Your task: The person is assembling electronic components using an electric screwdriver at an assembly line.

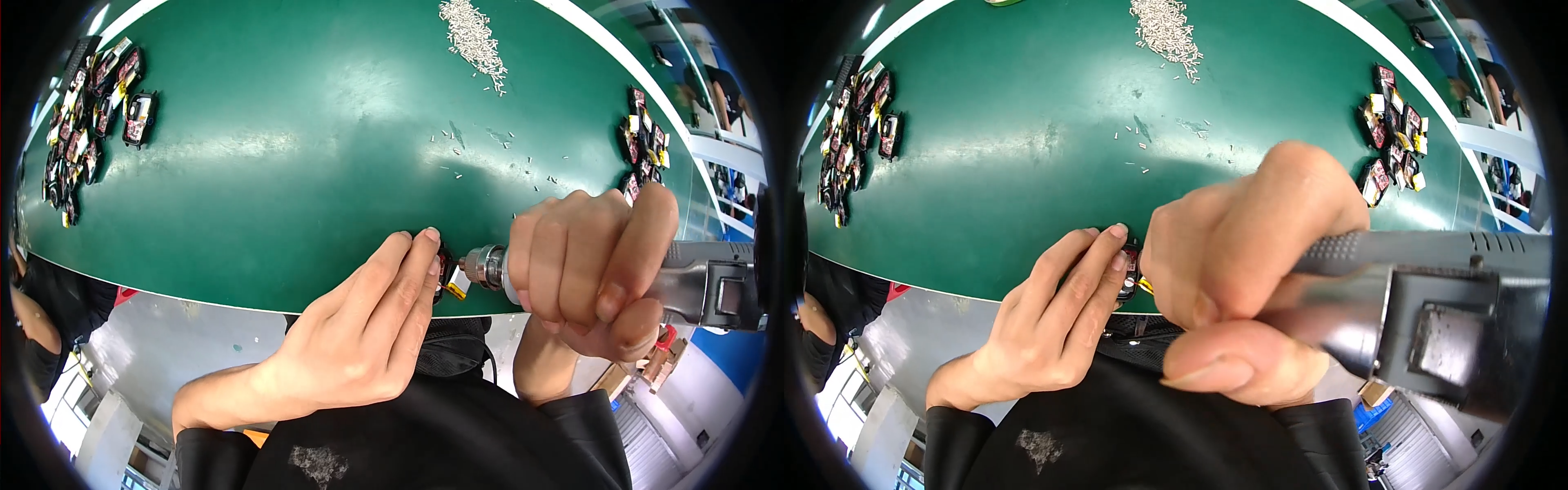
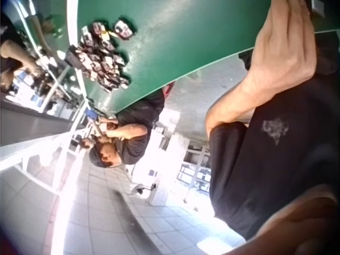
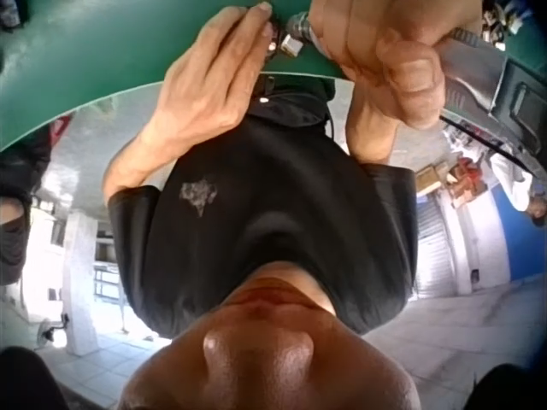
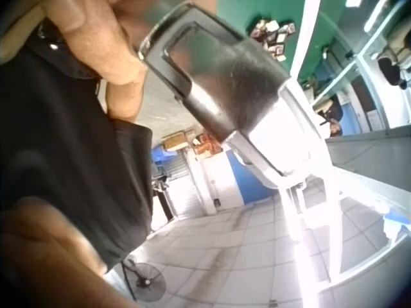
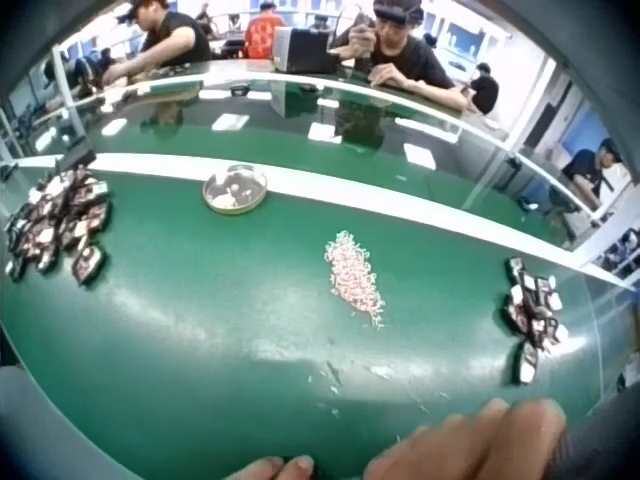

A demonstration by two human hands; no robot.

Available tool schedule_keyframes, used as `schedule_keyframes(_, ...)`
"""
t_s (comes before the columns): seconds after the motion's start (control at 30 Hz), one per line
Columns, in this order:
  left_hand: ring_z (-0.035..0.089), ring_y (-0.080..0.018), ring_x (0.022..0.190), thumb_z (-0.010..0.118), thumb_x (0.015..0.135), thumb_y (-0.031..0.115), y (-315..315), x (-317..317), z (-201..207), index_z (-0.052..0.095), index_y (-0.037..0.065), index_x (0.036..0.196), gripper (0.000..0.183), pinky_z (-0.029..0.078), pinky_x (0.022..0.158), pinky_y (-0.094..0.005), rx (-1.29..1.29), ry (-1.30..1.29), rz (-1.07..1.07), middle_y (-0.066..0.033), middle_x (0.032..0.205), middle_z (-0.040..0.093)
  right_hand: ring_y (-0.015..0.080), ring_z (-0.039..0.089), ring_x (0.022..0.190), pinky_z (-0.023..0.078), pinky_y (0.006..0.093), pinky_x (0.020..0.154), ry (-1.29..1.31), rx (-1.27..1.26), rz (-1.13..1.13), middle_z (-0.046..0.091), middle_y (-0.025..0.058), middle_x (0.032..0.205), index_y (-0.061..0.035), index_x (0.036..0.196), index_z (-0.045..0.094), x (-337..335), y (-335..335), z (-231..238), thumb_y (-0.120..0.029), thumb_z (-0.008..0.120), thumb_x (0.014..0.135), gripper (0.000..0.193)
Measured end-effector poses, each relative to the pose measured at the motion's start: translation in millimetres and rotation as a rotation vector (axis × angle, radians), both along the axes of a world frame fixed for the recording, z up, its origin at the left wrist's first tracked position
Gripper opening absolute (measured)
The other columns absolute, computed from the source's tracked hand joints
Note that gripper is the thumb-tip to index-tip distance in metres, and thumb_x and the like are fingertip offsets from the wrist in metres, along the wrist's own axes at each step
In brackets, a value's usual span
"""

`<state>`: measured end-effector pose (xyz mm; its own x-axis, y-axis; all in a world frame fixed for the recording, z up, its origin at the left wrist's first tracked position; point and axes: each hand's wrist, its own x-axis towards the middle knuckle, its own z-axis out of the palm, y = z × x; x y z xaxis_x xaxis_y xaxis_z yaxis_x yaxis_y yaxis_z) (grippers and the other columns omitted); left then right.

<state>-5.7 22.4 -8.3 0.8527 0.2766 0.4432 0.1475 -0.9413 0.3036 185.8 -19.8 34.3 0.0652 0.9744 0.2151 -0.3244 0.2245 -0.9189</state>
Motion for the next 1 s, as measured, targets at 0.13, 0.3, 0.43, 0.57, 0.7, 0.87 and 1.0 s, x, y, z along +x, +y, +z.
schedule_keyframes(0.13,0.059,-0.0352,0.091,0.064,0.064,-0.005,3.6,-5.3,8.4,0.059,-0.017,0.096,0.034,0.056,0.071,-0.0368,-0.023,0.106,-0.047,-0.0269,0.106,0.059,0.0083,0.045,0.041,0.04,0.0242,0.047,0.017,0.011,0.01,0.048,-0.0037,0.053,-0.0098,0.082,0.044,-3.2,2.5,-1.8,-0.026,0.064,0.089,0.027)
schedule_keyframes(0.3,0.058,-0.0337,0.099,0.062,0.063,-0.001,11.5,-9.8,19.2,0.06,-0.015,0.097,0.037,0.054,0.08,-0.0372,-0.066,0.136,-0.111,-0.0241,0.111,0.058,0.0136,0.055,0.046,0.044,0.0263,0.047,0.096,0.34,0.339,0.058,0.0018,0.057,-0.0064,0.072,0.054,6.6,21.1,-8.1,-0.02,0.077,0.079,0.028)
schedule_keyframes(0.43,0.058,-0.0312,0.101,0.065,0.067,0.001,16.1,-23.5,27.5,0.062,-0.011,0.101,0.036,0.053,0.083,-0.036,-0.022,0.143,-0.079,-0.0208,0.111,0.06,0.0111,0.05,0.037,0.045,0.0238,0.043,0.479,0.433,0.177,0.055,0.0033,0.048,-0.0068,0.068,0.052,6.4,3.7,0.9,-0.012,0.076,0.077,0.026)
schedule_keyframes(0.57,0.056,-0.0328,0.106,0.067,0.07,-0.003,74.1,-68.2,40.2,0.058,0.0,0.117,0.048,0.045,0.094,-0.0402,0.055,0.068,0.492,-0.0151,0.12,0.058,0.0118,0.051,0.036,0.045,0.0241,0.042,0.654,0.38,-0.076,0.052,0.0031,0.047,-0.008,0.072,0.049,31.5,-29.2,2.1,-0.012,0.069,0.083,0.024)
schedule_keyframes(0.7,0.045,-0.0354,0.121,0.056,0.087,0.003,137.5,-115.2,36.0,0.05,0.002,0.129,0.042,0.036,0.102,-0.0428,0.185,0.105,0.953,-0.0168,0.132,0.05,0.0094,0.047,0.035,0.042,0.0229,0.04,0.651,0.304,-0.157,0.047,0.0002,0.045,-0.0087,0.075,0.046,31.6,-46.8,-14.5,-0.017,0.065,0.088,0.024)
schedule_keyframes(0.87,0.033,-0.0374,0.132,0.057,0.088,0.009,128.2,-85.1,22.7,0.042,0.002,0.136,0.051,0.027,0.108,-0.0441,0.228,0.253,0.881,-0.0193,0.144,0.034,0.0103,0.043,0.039,0.039,0.0261,0.044,0.762,0.15,-0.199,0.043,-0.0014,0.049,-0.01,0.079,0.041,21.0,-61.7,-40.2,-0.023,0.06,0.091,0.026)
schedule_keyframes(1.0,0.055,-0.0326,0.103,0.065,0.077,-0.004,82.8,-25.8,33.6,0.06,0.001,0.112,0.035,0.045,0.088,-0.0388,-0.009,0.092,0.558,-0.0154,0.115,0.056,0.0111,0.044,0.042,0.04,0.0279,0.051,0.836,0.085,-0.178,0.042,-0.0015,0.051,-0.0091,0.083,0.043,13.2,-67.2,-56.0,-0.023,0.055,0.091,0.021)
